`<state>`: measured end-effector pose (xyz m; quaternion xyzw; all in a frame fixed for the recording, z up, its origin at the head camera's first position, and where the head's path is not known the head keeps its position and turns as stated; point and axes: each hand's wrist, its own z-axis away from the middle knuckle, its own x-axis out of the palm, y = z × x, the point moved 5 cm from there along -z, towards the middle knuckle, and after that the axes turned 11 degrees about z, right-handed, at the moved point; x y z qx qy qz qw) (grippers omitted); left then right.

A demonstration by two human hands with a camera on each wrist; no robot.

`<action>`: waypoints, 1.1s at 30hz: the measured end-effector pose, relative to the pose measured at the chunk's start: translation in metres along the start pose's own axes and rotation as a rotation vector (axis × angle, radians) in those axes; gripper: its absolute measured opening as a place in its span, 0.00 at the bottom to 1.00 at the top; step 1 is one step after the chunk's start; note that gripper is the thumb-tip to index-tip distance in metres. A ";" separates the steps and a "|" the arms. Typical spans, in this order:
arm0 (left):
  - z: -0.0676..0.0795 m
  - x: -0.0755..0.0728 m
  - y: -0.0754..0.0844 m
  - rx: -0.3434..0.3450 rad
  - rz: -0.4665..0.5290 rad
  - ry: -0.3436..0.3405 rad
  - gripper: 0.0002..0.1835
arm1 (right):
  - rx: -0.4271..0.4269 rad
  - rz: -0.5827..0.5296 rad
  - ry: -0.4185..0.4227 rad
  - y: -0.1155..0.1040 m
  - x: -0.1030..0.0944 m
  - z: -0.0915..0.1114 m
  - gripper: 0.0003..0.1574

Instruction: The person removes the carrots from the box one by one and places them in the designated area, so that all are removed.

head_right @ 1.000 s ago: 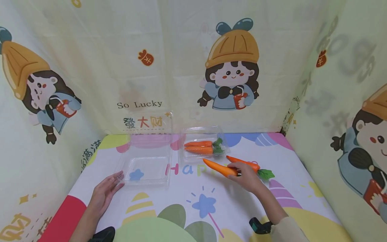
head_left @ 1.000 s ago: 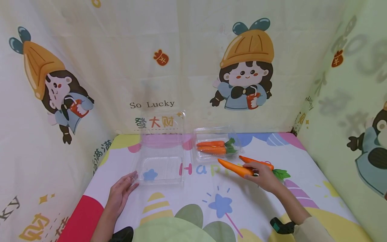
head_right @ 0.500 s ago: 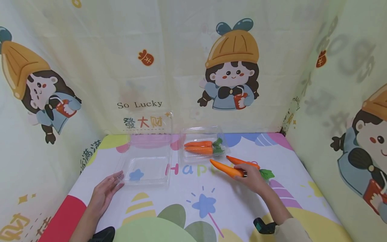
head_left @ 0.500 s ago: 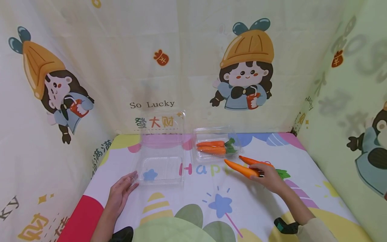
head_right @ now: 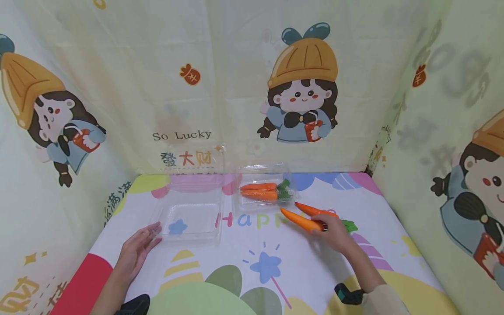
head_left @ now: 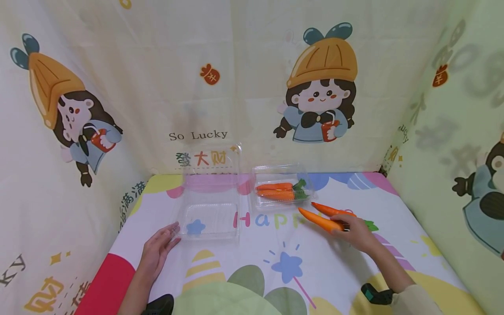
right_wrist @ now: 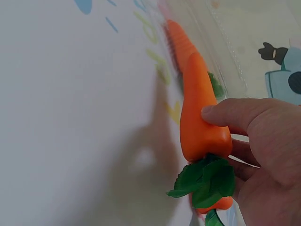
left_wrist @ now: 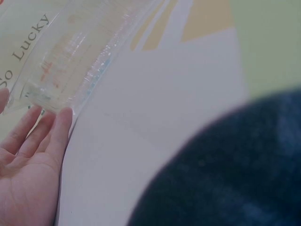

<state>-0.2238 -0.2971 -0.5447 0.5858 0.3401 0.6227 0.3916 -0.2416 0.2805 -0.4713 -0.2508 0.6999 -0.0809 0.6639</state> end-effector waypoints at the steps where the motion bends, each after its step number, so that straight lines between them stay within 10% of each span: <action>1: 0.000 0.000 0.000 0.002 -0.001 0.000 0.30 | 0.000 -0.005 -0.003 0.001 0.000 0.001 0.23; 33: 0.000 0.006 0.006 -0.027 -0.144 0.111 0.31 | 0.075 0.050 -0.023 0.023 0.001 0.017 0.25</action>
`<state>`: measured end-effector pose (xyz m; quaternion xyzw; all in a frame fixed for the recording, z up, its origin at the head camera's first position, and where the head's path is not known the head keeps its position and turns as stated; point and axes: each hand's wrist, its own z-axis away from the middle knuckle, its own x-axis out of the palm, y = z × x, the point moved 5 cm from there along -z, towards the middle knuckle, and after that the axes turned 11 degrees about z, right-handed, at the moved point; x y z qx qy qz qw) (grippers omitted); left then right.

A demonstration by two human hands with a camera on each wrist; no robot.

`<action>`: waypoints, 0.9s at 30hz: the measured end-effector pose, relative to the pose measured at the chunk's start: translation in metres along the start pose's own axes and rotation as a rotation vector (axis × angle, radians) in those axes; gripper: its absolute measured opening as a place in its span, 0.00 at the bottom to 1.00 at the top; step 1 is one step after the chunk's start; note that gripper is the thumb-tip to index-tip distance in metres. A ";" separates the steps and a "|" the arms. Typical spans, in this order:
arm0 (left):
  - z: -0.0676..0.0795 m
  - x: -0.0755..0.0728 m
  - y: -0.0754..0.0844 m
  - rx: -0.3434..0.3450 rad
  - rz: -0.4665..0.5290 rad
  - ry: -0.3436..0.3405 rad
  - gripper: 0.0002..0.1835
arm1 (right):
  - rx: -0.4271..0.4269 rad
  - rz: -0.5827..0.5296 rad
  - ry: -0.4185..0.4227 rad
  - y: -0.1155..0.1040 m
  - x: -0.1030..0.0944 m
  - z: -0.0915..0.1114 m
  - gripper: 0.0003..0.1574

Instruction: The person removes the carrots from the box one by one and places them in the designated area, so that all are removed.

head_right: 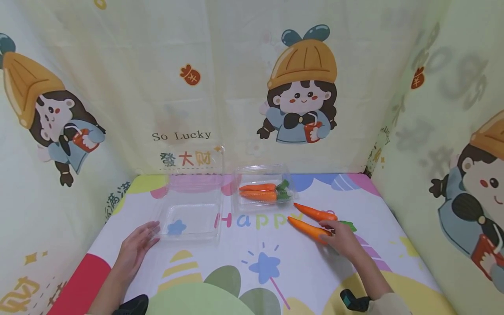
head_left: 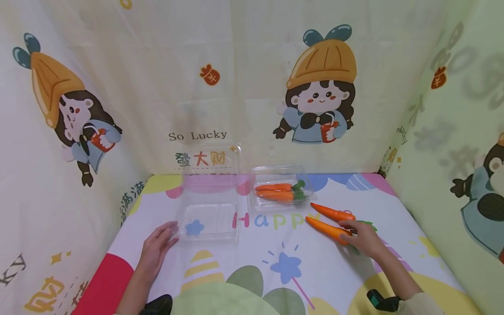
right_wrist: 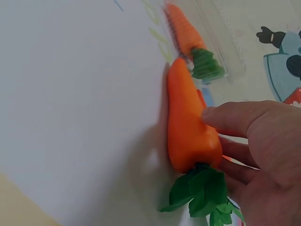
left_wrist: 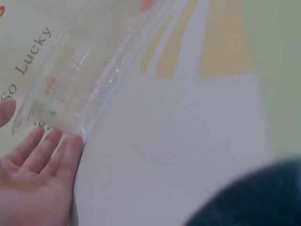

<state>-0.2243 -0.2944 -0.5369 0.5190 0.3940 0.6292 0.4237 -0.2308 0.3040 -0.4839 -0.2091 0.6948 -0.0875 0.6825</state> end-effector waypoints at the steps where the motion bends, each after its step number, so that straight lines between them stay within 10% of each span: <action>1: 0.000 0.001 0.001 -0.004 -0.033 0.019 0.32 | 0.000 -0.009 0.000 0.000 -0.001 0.000 0.25; 10: -0.003 0.006 0.017 -0.059 -0.392 0.137 0.37 | 0.047 -0.034 -0.026 -0.009 -0.001 -0.004 0.26; 27: -0.004 0.009 0.051 0.125 -0.493 0.130 0.33 | 0.013 -0.036 0.025 -0.022 -0.006 -0.016 0.24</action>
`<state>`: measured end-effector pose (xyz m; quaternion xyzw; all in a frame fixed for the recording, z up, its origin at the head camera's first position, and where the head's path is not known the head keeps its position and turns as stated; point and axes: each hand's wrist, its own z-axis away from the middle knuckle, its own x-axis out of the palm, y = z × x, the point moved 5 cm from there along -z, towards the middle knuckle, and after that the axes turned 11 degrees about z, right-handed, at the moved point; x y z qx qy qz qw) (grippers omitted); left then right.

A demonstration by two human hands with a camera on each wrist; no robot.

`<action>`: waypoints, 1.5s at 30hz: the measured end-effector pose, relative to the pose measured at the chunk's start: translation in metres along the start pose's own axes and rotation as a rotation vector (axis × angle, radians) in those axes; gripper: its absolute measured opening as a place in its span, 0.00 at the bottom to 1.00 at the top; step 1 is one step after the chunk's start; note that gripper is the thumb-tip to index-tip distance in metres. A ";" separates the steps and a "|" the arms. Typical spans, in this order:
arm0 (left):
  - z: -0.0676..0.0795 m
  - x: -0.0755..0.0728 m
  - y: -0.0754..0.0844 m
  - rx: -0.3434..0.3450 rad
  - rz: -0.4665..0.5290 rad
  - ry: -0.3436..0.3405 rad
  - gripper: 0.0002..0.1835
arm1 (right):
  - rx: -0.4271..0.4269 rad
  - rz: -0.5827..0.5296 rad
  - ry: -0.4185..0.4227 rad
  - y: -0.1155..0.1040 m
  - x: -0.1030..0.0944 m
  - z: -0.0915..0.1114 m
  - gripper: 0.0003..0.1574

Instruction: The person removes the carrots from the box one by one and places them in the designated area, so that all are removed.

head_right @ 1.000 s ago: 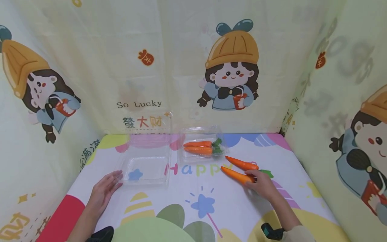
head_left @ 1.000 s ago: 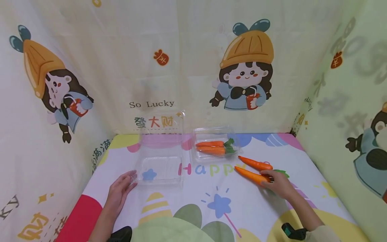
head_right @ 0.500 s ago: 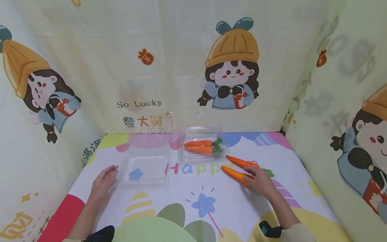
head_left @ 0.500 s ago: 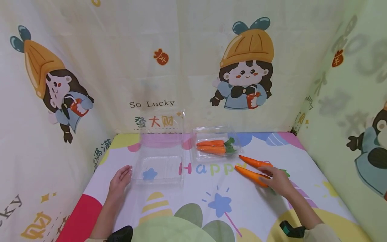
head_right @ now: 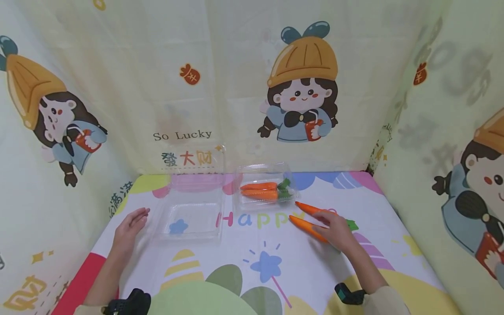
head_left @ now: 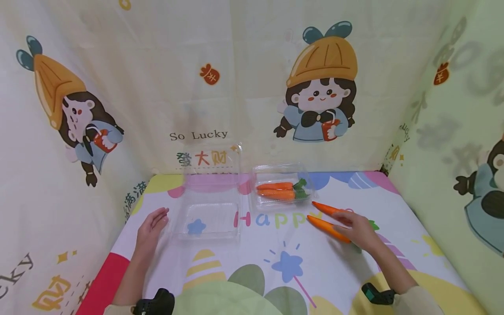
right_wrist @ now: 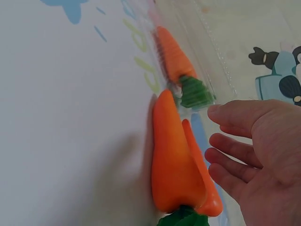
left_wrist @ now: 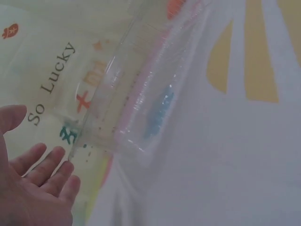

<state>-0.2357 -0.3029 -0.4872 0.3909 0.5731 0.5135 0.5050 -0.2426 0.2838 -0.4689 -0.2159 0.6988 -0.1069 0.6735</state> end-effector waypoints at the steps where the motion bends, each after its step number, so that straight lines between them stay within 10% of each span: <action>1: 0.000 0.000 0.002 0.016 -0.006 -0.002 0.33 | 0.008 -0.001 -0.005 -0.001 -0.001 -0.001 0.24; 45: -0.029 0.063 0.049 0.138 0.071 -0.252 0.33 | 0.035 -0.131 -0.063 -0.017 -0.001 -0.016 0.28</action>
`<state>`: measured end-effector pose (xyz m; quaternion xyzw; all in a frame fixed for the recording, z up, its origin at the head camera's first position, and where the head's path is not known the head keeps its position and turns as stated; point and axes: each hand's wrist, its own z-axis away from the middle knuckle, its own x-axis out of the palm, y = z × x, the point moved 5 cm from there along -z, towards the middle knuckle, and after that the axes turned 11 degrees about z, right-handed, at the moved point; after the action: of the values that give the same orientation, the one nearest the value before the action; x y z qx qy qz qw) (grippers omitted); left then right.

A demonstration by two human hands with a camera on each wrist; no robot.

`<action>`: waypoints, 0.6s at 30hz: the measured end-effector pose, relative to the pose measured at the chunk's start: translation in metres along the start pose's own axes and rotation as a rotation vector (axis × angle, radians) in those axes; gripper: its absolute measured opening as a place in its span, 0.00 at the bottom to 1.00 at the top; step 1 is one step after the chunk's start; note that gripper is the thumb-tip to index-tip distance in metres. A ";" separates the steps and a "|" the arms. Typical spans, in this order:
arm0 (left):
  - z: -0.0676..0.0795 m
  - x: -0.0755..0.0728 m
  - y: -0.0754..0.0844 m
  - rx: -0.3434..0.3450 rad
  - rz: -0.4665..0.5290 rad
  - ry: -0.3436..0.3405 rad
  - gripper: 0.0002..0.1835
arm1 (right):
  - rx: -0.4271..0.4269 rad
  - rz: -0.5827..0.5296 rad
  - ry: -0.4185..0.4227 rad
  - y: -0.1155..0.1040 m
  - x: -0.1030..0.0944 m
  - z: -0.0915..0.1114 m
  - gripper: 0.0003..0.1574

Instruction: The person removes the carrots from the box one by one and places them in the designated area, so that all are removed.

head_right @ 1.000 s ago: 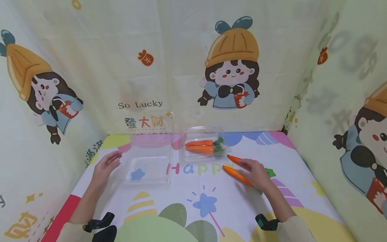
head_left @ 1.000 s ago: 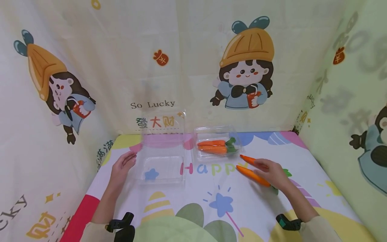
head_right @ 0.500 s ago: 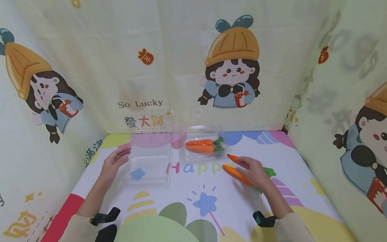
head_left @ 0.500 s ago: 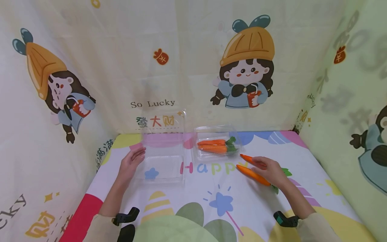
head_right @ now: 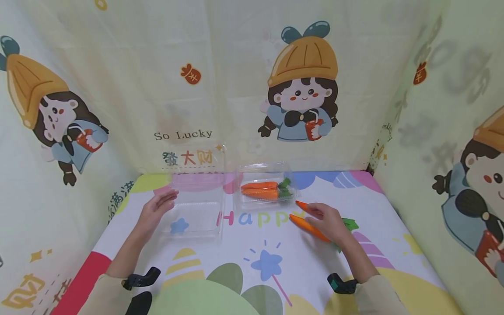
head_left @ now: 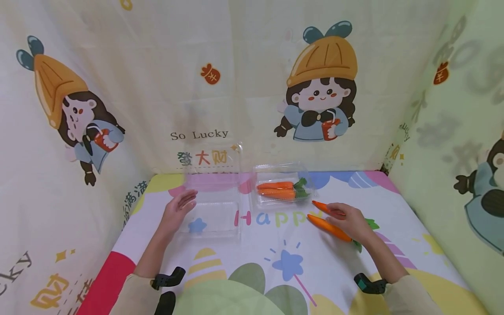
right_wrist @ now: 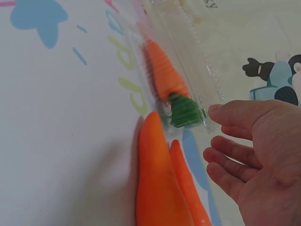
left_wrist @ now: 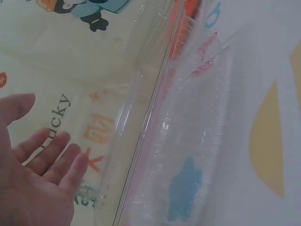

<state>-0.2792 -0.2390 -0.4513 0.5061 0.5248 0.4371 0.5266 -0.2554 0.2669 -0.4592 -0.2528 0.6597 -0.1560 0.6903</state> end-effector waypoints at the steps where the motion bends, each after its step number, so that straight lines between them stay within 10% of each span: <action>1: 0.000 0.001 0.001 0.009 -0.002 -0.004 0.33 | 0.000 0.000 -0.001 0.000 0.000 0.000 0.28; 18: -0.006 0.014 0.007 0.048 -0.027 -0.045 0.26 | 0.020 -0.018 0.000 0.000 0.003 -0.005 0.29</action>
<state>-0.2843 -0.2236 -0.4458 0.5213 0.5299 0.4059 0.5318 -0.2598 0.2640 -0.4618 -0.2519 0.6560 -0.1688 0.6912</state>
